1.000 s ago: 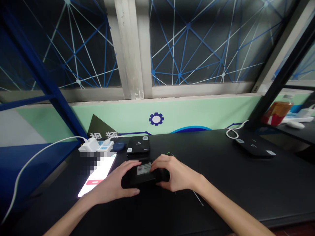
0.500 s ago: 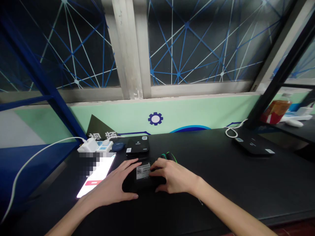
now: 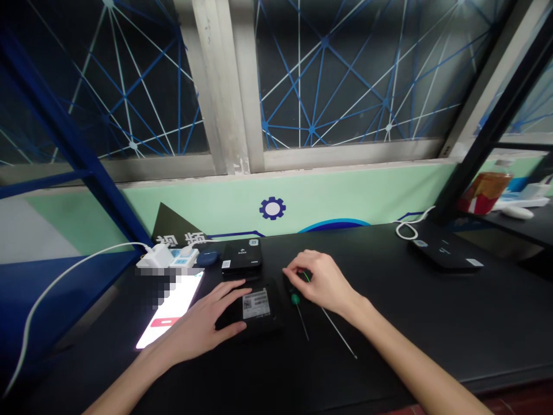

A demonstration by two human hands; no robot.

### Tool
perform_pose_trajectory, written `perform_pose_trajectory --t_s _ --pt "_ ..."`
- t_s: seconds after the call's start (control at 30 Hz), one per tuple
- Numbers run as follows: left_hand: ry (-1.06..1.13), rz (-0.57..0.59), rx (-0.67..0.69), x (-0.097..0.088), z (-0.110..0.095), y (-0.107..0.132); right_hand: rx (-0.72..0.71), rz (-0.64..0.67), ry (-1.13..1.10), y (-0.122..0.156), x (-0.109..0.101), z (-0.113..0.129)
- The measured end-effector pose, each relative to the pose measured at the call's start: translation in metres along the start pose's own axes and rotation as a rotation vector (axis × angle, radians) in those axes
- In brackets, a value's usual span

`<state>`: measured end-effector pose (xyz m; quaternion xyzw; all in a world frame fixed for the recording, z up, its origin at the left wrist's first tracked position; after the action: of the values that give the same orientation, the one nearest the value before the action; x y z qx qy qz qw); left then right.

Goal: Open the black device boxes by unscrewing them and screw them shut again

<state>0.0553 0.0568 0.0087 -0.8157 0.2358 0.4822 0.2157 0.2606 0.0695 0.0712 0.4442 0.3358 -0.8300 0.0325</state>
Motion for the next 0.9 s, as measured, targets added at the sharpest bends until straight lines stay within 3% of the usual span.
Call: perform_pose_trajectory --t_s 0.23,0.5,0.7,0.9 --pt "-0.011 -0.116 0.031 0.000 -0.001 -0.003 0.262 0.110 0.264 0.003 0.000 -0.036" --pt "-0.030 -0.121 0.060 0.000 -0.003 -0.006 0.335 0.217 0.292 0.006 -0.001 -0.057" --pt "-0.059 -0.096 0.022 -0.003 -0.003 -0.003 0.400 0.343 0.356 0.016 0.011 -0.071" --pt "-0.146 -0.064 -0.072 -0.002 -0.001 0.005 0.448 0.444 0.281 0.025 0.022 -0.080"
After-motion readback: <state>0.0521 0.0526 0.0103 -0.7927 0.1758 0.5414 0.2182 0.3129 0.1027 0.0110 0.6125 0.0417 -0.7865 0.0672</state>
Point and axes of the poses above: each hand's wrist, its own y-axis away from the middle knuckle, its own x-axis out of the palm, z = x × y, the point moved 9 cm from there along -y, towards the middle knuckle, and after that the axes turned 3 degrees about -z, right-handed, at the moved point
